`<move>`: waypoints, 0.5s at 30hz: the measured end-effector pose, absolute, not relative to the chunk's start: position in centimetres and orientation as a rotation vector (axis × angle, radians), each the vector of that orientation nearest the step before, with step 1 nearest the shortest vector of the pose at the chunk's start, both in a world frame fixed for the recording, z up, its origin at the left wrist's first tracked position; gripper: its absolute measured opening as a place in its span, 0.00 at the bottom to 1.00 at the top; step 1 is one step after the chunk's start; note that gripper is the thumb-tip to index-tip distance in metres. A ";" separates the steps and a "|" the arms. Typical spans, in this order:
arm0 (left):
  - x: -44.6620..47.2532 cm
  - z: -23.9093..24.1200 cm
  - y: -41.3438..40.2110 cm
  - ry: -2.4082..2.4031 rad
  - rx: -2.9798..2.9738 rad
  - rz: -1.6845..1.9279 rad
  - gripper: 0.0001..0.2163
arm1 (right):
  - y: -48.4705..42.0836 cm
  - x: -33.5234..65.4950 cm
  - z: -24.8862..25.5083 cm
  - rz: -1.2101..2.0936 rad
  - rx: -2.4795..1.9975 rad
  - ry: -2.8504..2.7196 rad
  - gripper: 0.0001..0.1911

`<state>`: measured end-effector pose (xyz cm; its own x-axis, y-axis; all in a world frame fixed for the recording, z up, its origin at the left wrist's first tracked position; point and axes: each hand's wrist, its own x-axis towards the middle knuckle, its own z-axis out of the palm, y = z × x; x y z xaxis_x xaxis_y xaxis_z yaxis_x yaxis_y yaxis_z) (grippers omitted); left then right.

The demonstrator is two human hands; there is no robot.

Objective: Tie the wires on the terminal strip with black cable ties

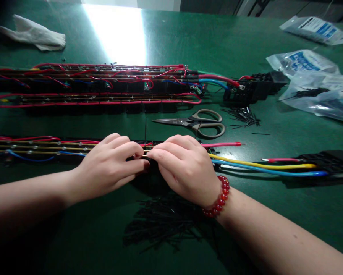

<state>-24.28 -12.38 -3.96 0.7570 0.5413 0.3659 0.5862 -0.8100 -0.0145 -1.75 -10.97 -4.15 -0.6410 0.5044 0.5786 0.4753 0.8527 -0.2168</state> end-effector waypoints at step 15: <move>-24.2 -4.0 -12.6 -1.093 -2.868 -0.618 0.08 | -11.1 -1.8 -4.4 0.180 -0.765 -2.291 0.10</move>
<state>-24.15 -12.63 -4.01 0.6785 0.6373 0.3653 0.6416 -0.7563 0.1276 -1.82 -11.08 -4.35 -0.5773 0.5725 0.5822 0.4747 0.8155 -0.3311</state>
